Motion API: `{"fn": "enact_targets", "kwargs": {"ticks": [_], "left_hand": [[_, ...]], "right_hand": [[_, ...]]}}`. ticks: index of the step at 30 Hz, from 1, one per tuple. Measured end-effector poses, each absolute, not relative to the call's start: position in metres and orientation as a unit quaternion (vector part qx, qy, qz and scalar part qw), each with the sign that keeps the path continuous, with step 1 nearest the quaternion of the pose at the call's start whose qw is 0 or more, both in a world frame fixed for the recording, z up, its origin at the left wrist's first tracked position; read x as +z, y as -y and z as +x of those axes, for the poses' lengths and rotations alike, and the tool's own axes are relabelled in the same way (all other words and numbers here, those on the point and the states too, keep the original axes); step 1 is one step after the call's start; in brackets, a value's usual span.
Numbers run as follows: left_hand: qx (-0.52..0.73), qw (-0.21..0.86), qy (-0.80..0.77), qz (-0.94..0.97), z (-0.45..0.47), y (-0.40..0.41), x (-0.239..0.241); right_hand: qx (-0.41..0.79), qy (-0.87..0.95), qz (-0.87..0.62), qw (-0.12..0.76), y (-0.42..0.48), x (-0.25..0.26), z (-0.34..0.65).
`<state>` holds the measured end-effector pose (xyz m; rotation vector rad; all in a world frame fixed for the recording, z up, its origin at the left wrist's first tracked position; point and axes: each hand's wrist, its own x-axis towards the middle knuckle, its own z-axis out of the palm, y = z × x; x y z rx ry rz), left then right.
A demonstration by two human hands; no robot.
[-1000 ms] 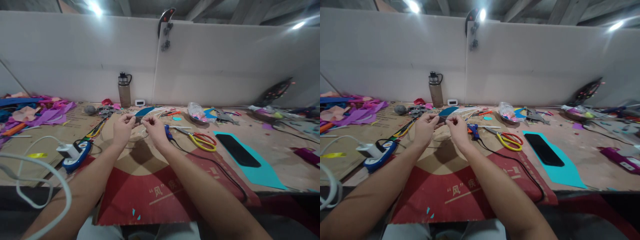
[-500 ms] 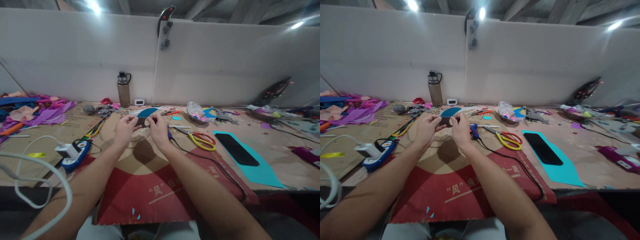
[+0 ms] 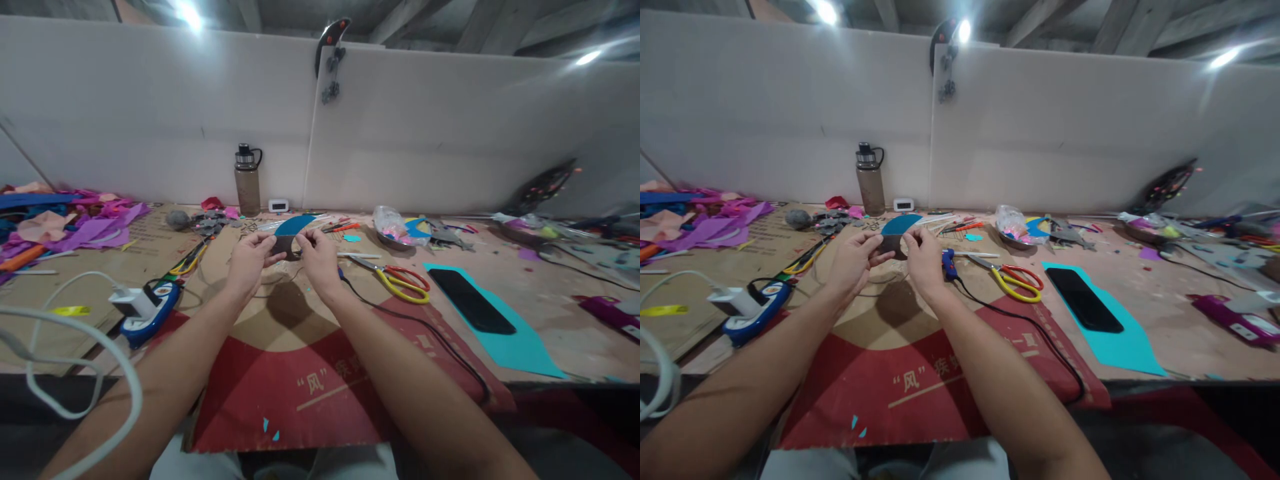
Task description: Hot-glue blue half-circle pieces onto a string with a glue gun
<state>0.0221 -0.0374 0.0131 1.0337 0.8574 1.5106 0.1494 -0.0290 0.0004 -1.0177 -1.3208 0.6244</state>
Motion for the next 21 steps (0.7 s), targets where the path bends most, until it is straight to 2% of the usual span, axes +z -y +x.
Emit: {"fn": "enact_targets", "kwargs": {"ticks": [5, 13, 21], "left_hand": [[0.619, 0.559, -0.355, 0.422, 0.021, 0.039, 0.017], [0.569, 0.628, -0.349, 0.399, 0.012, 0.031, 0.015], [0.540, 0.640, -0.366, 0.406, 0.014, 0.033, 0.016]], "right_hand": [[0.370, 0.554, -0.393, 0.633, 0.023, -0.003, 0.150], [0.516, 0.536, -0.310, 0.593, 0.030, 0.005, 0.153], [0.532, 0.536, -0.288, 0.589, 0.031, 0.004, 0.155]]}}
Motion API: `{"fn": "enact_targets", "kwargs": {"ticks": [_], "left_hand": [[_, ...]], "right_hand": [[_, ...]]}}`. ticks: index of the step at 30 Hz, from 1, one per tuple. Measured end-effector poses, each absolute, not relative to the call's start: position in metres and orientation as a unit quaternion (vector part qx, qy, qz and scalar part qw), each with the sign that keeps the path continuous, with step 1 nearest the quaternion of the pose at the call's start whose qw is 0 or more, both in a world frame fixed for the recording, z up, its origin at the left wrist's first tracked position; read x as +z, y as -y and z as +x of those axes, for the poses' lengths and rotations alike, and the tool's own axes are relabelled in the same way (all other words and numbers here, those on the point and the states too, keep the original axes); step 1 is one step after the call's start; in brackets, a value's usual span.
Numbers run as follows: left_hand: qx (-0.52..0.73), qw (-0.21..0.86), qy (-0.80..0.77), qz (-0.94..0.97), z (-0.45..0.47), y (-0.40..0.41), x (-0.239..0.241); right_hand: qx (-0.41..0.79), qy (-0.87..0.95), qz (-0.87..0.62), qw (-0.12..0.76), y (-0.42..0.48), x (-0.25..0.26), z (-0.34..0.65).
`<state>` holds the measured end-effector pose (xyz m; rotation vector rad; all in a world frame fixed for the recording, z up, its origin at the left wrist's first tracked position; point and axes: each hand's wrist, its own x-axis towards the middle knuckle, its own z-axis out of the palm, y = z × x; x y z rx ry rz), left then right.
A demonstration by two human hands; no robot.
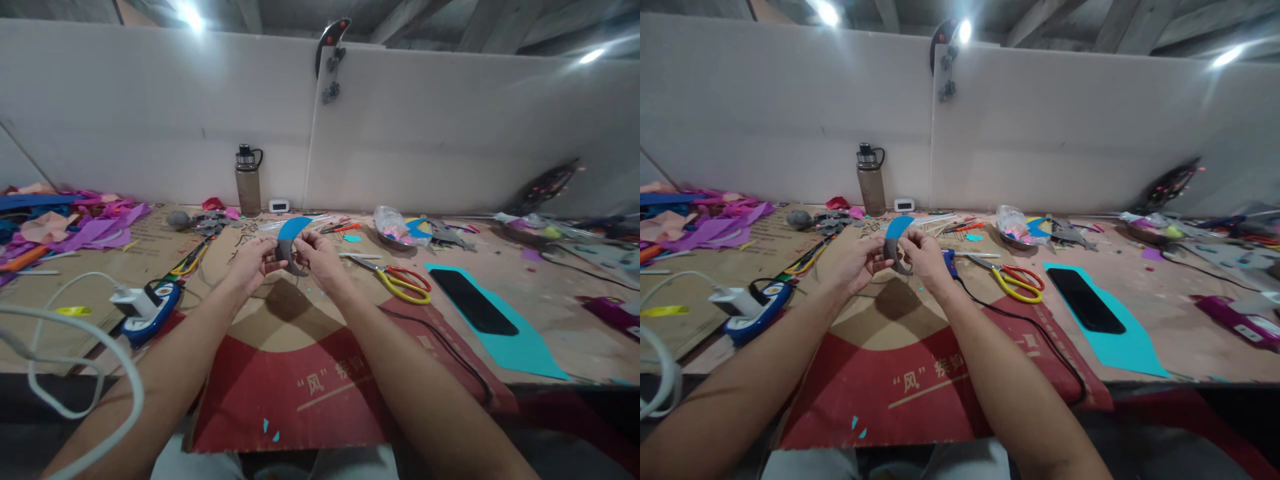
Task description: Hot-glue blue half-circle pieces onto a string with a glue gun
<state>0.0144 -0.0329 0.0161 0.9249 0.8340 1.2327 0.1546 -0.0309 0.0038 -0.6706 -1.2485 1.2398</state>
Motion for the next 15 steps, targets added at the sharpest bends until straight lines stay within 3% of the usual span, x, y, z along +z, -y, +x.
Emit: {"fn": "enact_targets", "kwargs": {"ticks": [15], "left_hand": [[0.481, 0.492, -0.372, 0.623, 0.0203, 0.0390, 0.0096]], "right_hand": [[0.394, 0.602, -0.380, 0.581, 0.0333, 0.0025, 0.1564]]}}
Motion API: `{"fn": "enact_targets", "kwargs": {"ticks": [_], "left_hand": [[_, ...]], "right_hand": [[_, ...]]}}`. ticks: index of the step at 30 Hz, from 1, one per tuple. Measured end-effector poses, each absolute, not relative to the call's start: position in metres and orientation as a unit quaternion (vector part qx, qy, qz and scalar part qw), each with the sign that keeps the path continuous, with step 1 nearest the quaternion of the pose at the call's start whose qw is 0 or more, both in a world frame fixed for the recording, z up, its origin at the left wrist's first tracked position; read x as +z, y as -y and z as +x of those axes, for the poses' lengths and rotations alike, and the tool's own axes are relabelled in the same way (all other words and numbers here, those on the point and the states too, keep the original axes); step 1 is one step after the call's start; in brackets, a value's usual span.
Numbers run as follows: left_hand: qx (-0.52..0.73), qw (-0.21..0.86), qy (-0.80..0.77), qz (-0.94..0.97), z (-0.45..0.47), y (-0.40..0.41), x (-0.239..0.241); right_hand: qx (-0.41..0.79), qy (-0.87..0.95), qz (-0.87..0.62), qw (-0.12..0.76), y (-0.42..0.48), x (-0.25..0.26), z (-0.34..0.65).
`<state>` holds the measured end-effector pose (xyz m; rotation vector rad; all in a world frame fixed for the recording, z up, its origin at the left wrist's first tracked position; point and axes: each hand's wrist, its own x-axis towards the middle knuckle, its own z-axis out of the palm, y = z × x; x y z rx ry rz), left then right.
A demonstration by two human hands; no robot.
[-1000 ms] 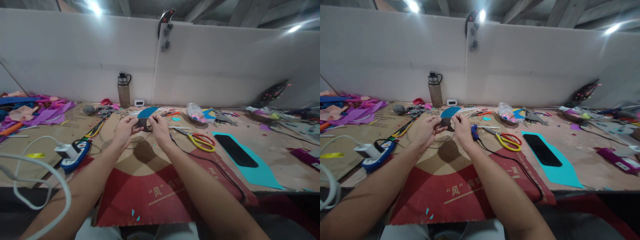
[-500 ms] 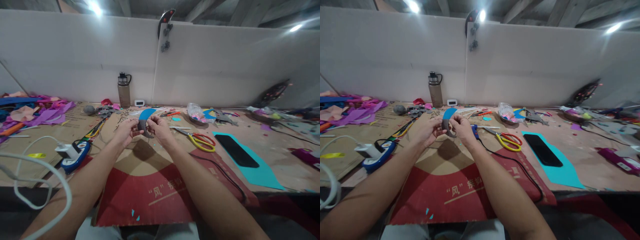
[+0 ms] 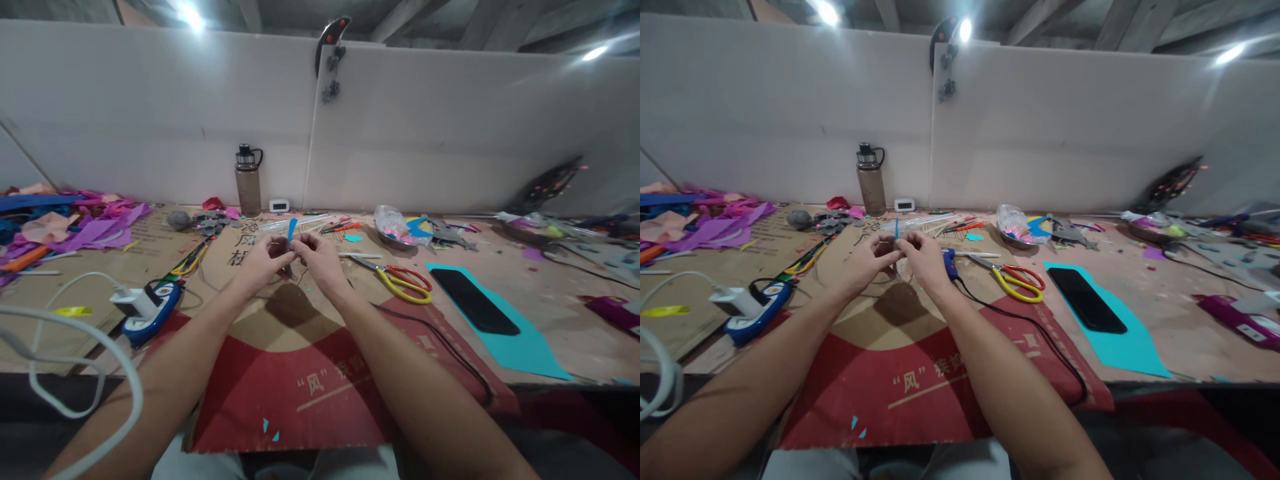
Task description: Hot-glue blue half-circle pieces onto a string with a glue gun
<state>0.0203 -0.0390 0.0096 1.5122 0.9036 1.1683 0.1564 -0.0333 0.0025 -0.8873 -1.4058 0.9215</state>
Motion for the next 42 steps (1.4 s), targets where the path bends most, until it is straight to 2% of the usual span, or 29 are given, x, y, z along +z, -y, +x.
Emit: {"fn": "enact_targets", "kwargs": {"ticks": [6, 10, 17, 21, 24, 27, 32, 37, 42], "left_hand": [[0.463, 0.391, -0.428, 0.670, 0.022, 0.033, 0.001], [0.481, 0.385, -0.447, 0.648, 0.025, 0.033, -0.007], [0.496, 0.522, -0.386, 0.577, 0.024, 0.034, -0.002], [0.512, 0.545, -0.361, 0.557, 0.024, 0.036, 0.000], [0.513, 0.513, -0.381, 0.573, 0.023, 0.033, -0.003], [0.509, 0.427, -0.434, 0.609, 0.021, 0.030, -0.005], [0.507, 0.488, -0.410, 0.580, 0.018, 0.032, 0.002], [0.480, 0.401, -0.483, 0.612, 0.015, 0.036, 0.010], [0.489, 0.588, -0.411, 0.497, 0.019, 0.033, 0.007]], "right_hand": [[0.225, 0.687, -0.425, 0.544, 0.038, 0.002, 0.155], [0.174, 0.689, -0.439, 0.550, 0.043, 0.001, 0.154], [0.251, 0.621, -0.448, 0.592, 0.040, -0.001, 0.159], [0.294, 0.598, -0.455, 0.591, 0.037, 0.000, 0.161], [0.309, 0.597, -0.461, 0.579, 0.039, 0.003, 0.161], [0.287, 0.602, -0.478, 0.571, 0.040, 0.004, 0.163], [0.261, 0.612, -0.487, 0.565, 0.040, 0.002, 0.168], [0.241, 0.627, -0.493, 0.553, 0.041, 0.003, 0.170], [0.268, 0.626, -0.475, 0.557, 0.037, 0.000, 0.169]]}}
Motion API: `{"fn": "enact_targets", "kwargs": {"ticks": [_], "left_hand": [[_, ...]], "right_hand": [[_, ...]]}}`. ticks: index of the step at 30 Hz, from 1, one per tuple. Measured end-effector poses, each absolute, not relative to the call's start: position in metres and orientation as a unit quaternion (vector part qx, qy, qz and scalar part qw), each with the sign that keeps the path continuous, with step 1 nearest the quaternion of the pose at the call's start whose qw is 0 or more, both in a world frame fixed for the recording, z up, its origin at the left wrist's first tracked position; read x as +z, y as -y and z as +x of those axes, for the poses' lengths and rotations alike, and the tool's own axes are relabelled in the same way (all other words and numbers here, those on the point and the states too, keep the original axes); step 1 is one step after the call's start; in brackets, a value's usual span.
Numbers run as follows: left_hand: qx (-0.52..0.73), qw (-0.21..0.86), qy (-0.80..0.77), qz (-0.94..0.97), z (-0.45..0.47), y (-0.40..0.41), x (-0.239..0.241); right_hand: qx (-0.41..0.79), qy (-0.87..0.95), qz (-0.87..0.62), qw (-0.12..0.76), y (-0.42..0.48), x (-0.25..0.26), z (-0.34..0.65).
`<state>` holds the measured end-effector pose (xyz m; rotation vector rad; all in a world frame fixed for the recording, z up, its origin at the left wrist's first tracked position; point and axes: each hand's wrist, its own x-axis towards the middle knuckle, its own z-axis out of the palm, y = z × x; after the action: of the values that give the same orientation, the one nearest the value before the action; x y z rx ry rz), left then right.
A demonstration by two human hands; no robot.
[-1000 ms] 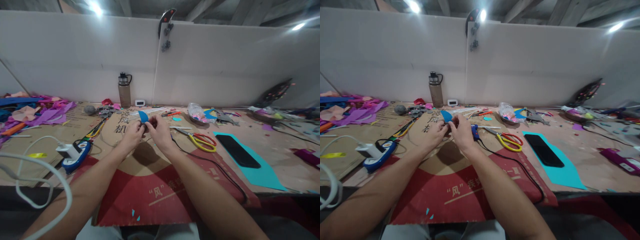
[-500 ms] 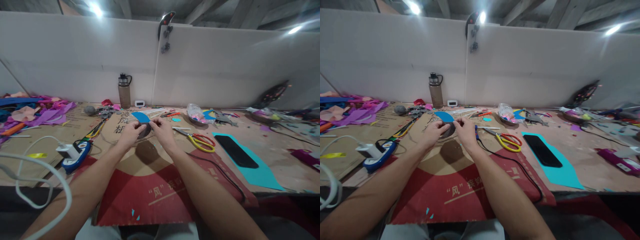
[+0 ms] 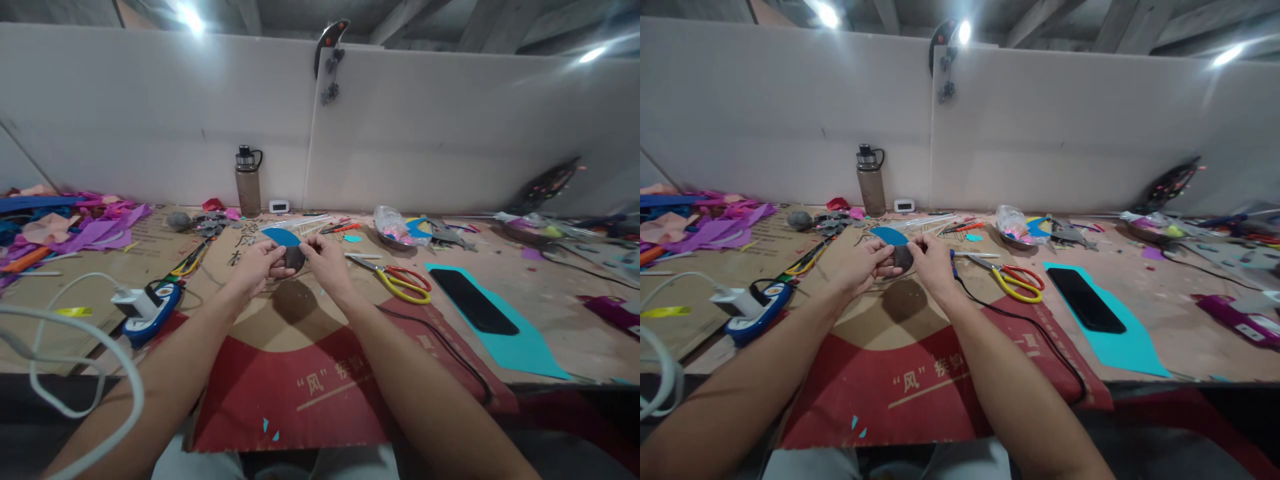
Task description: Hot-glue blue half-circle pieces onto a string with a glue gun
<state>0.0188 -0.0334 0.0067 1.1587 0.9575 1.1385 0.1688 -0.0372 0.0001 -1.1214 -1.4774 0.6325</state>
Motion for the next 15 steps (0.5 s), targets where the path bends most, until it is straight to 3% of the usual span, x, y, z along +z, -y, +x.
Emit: {"fn": "enact_targets", "kwargs": {"ticks": [4, 8, 11, 15], "left_hand": [[0.496, 0.640, -0.365, 0.459, 0.017, 0.032, 0.010], [0.465, 0.663, -0.321, 0.492, 0.008, 0.031, 0.015], [0.468, 0.653, -0.326, 0.498, 0.007, 0.029, 0.014], [0.505, 0.597, -0.387, 0.489, 0.013, 0.025, 0.007]], "right_hand": [[0.453, 0.570, -0.407, 0.552, 0.034, 0.000, 0.171], [0.605, 0.548, -0.307, 0.489, 0.037, 0.006, 0.176], [0.600, 0.543, -0.318, 0.494, 0.034, 0.004, 0.177], [0.477, 0.555, -0.423, 0.535, 0.025, -0.009, 0.174]]}}
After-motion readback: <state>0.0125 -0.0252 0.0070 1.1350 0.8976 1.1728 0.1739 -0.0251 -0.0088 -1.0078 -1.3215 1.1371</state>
